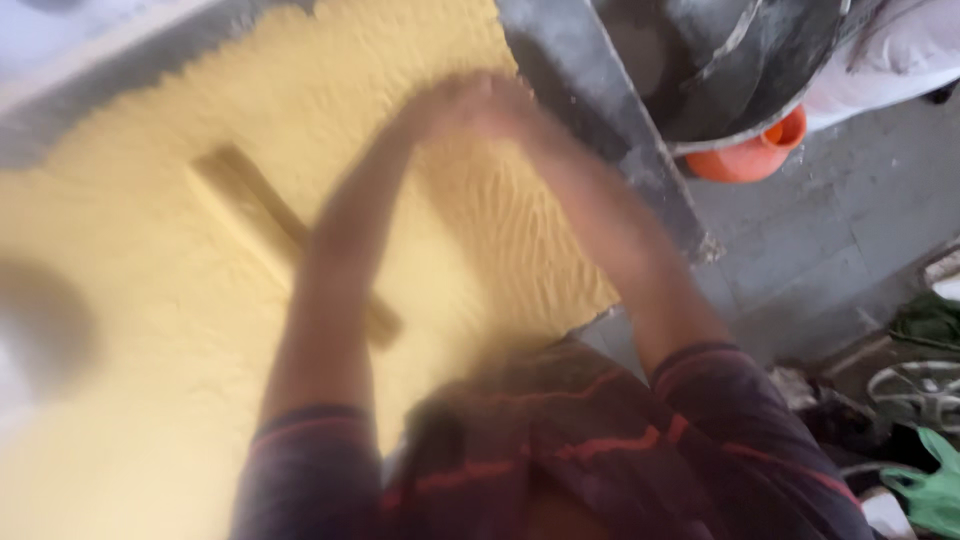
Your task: The person prepares dough by spreading it across a workspace with their hands and rolling portions of it into long cylinders.
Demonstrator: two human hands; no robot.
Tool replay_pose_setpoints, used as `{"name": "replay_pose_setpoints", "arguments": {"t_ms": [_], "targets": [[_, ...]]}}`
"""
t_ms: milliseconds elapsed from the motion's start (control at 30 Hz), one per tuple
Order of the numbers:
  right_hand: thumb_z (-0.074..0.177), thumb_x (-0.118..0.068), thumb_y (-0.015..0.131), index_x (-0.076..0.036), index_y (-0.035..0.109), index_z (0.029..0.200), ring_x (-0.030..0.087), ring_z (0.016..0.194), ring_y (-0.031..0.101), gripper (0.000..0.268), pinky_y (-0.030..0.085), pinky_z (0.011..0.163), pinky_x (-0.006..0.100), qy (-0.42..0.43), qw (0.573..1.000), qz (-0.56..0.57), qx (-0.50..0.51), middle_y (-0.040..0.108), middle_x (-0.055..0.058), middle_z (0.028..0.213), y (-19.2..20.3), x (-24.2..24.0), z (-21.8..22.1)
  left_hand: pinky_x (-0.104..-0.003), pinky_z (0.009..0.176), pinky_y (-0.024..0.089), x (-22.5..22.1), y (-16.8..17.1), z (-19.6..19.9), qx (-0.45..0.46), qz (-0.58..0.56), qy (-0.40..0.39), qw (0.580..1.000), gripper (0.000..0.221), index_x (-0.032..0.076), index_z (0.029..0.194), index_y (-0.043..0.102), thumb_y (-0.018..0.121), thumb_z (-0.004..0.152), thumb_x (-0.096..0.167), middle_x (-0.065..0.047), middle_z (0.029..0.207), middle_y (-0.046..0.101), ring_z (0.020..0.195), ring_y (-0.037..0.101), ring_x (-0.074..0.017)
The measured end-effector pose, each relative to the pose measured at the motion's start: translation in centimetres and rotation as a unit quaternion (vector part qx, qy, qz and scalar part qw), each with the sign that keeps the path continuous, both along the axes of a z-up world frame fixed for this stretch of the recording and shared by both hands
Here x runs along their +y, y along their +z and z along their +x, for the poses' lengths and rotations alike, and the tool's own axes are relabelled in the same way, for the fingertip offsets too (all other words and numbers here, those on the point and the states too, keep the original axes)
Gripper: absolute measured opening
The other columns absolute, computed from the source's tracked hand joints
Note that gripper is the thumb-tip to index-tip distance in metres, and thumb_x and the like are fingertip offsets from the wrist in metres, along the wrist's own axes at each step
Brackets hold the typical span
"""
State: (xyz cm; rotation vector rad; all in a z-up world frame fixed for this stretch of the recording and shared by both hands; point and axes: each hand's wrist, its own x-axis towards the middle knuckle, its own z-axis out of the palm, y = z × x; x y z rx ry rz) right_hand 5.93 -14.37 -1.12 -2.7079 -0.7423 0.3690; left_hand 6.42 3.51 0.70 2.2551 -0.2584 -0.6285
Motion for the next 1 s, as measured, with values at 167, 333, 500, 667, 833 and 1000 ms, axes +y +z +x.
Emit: {"name": "replay_pose_setpoints", "arguments": {"t_ms": [167, 333, 500, 667, 833, 1000], "targets": [[0.09, -0.037, 0.062, -0.009, 0.051, 0.148, 0.044, 0.145, 0.036, 0.066, 0.035, 0.112, 0.059, 0.009, 0.986, 0.013, -0.163, 0.04, 0.026, 0.158, -1.1, 0.8, 1.6, -0.054, 0.118, 0.021, -1.0, 1.8, -1.4, -0.244, 0.059, -0.015, 0.968, 0.092, -0.004, 0.151, 0.044, 0.042, 0.097, 0.071, -0.03, 0.155, 0.04, 0.149, 0.027, -0.0435], [0.094, -0.034, 0.056, -0.006, 0.049, 0.149, 0.041, 0.148, 0.036, 0.062, 0.034, 0.116, 0.057, -0.051, 0.998, -0.045, -0.005, 0.04, 0.023, 0.16, 2.7, 0.6, 6.4, -0.053, 0.122, 0.031, -0.3, 8.0, 4.0, 0.038, 0.106, 0.042, 0.993, 0.098, -0.005, 0.149, 0.051, 0.037, 0.098, 0.077, -0.03, 0.154, 0.048, 0.147, 0.041, -0.0425], [0.097, -0.032, 0.057, 0.012, 0.035, 0.155, 0.048, 0.152, 0.023, 0.076, 0.023, 0.123, 0.059, 0.039, 0.968, 0.0, -0.249, 0.026, 0.034, 0.162, -0.8, 1.0, 4.9, -0.064, 0.118, 0.012, -1.6, 2.8, -0.1, -0.308, 0.232, 0.013, 0.922, 0.094, 0.004, 0.161, 0.03, 0.041, 0.097, 0.073, -0.016, 0.167, 0.022, 0.154, 0.016, -0.0363], [0.099, -0.039, 0.051, 0.003, 0.031, 0.16, 0.042, 0.158, 0.016, 0.076, 0.018, 0.129, 0.054, 0.014, 0.991, 0.1, -0.086, 0.021, 0.028, 0.168, 0.3, -1.0, 2.6, -0.059, 0.128, 0.009, 0.4, 2.5, 0.7, -0.205, 0.216, -0.065, 0.952, 0.081, 0.016, 0.165, 0.026, 0.035, 0.103, 0.067, -0.012, 0.174, 0.018, 0.162, 0.011, -0.0339], [0.1, -0.047, 0.053, 0.006, 0.031, 0.156, 0.043, 0.155, 0.012, 0.08, 0.01, 0.124, 0.061, -0.029, 0.986, 0.032, -0.163, 0.019, 0.031, 0.165, 0.0, 0.2, -4.3, -0.063, 0.122, 0.005, -0.4, 1.7, -6.2, -0.27, 0.246, -0.058, 0.929, 0.088, 0.013, 0.164, 0.021, 0.043, 0.097, 0.065, -0.012, 0.171, 0.016, 0.157, 0.01, -0.0316], [0.105, -0.039, 0.049, -0.003, 0.031, 0.163, 0.039, 0.16, 0.011, 0.07, 0.012, 0.13, 0.059, 0.001, 0.994, 0.037, -0.105, 0.022, 0.022, 0.17, 1.1, -2.6, -8.7, -0.058, 0.132, 0.004, -2.2, 3.5, -9.3, -0.19, 0.194, -0.06, 0.961, 0.078, 0.021, 0.166, 0.026, 0.041, 0.103, 0.065, -0.008, 0.178, 0.012, 0.166, 0.007, -0.0268]]}}
